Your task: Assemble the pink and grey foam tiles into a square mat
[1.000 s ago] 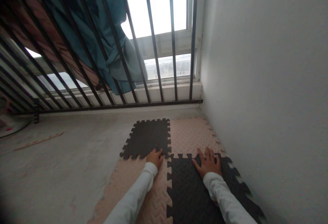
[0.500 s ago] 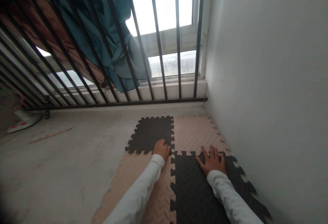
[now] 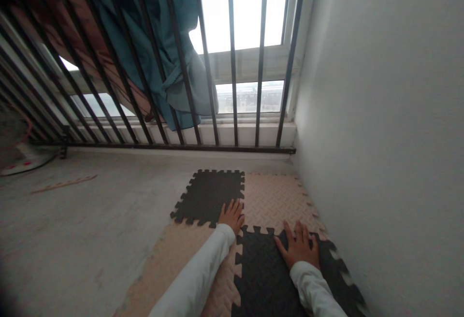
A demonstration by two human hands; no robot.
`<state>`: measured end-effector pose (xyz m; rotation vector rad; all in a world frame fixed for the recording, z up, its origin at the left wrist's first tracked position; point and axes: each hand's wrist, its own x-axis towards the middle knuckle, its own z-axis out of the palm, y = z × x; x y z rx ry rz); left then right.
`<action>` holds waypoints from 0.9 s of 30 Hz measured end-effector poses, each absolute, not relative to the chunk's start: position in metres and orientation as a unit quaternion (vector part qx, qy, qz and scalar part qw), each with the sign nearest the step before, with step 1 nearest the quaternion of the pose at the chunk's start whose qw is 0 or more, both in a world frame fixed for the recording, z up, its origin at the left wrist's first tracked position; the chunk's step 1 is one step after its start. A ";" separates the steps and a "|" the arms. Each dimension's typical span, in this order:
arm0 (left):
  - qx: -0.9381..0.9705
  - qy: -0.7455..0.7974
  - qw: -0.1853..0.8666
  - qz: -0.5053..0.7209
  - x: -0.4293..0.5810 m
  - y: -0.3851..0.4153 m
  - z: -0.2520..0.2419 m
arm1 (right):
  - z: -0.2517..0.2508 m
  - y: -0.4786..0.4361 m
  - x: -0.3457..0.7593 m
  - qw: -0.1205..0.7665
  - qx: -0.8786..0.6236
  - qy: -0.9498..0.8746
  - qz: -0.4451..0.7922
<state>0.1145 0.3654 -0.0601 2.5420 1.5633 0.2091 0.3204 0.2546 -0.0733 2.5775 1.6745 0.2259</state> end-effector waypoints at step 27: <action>0.732 0.680 0.025 0.016 -0.039 0.332 -0.061 | -0.063 0.256 0.323 0.058 0.846 0.530 0.030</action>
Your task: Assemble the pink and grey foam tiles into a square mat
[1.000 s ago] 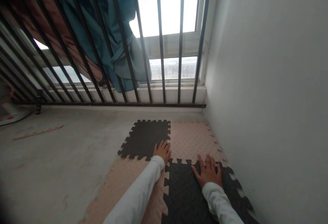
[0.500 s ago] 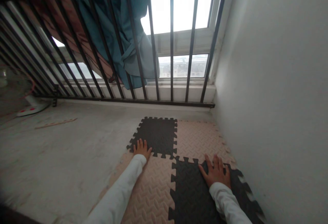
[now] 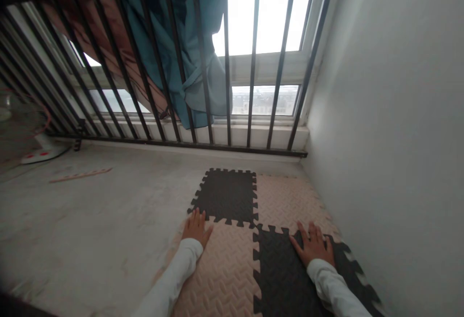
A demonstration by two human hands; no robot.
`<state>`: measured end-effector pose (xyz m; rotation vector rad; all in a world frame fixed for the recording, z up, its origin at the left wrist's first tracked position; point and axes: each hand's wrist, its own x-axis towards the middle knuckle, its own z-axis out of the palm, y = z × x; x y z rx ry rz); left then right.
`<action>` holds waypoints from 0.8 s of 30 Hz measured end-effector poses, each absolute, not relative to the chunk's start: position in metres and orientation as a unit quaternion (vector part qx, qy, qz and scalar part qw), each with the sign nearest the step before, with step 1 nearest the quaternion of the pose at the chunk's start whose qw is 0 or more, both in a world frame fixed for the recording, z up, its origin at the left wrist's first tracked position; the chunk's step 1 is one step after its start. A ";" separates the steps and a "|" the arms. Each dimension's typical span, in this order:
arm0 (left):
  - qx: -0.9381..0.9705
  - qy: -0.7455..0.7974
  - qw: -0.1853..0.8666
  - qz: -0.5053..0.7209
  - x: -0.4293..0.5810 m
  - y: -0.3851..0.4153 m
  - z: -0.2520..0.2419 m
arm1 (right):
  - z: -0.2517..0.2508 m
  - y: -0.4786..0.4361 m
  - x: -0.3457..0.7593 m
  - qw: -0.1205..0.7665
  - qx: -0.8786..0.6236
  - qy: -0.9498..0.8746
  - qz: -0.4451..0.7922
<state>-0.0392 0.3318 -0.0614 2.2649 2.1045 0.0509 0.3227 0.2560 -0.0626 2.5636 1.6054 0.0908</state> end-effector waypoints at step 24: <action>0.719 0.693 0.024 0.044 -0.036 0.329 -0.073 | -0.059 0.465 0.208 0.029 0.782 0.623 -0.003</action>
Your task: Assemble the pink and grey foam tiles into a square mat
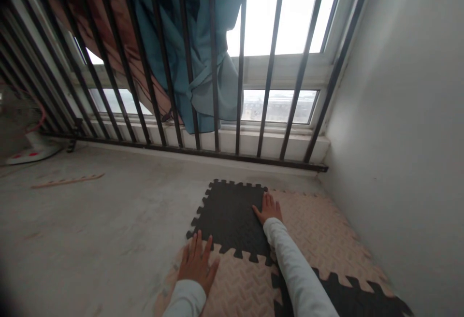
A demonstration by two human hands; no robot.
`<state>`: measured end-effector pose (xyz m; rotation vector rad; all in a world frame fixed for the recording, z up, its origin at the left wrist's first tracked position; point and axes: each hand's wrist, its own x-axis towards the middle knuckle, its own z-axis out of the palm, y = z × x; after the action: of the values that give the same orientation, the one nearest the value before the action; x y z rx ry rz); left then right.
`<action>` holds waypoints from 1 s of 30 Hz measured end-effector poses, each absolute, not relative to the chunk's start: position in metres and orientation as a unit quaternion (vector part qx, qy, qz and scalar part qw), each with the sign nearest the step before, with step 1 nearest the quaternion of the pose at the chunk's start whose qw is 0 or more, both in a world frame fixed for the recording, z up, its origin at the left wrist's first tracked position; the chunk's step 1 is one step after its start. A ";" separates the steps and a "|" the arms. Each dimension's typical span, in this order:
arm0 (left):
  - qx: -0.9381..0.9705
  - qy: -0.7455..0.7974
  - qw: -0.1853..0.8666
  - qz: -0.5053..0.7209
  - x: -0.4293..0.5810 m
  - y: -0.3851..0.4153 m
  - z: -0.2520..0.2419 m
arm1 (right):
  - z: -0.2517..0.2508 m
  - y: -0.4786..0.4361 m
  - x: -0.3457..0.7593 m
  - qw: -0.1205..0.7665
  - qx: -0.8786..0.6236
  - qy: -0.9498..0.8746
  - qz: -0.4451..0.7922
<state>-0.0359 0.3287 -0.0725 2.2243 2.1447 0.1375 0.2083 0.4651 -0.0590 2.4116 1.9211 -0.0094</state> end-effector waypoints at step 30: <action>0.729 0.676 0.086 0.065 -0.039 0.330 -0.059 | -0.052 0.342 0.167 0.062 0.740 0.668 -0.039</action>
<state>-0.0392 0.3298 -0.0593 2.1726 2.0155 0.1938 0.1674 0.3423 -0.0524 2.2379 2.0202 -0.1183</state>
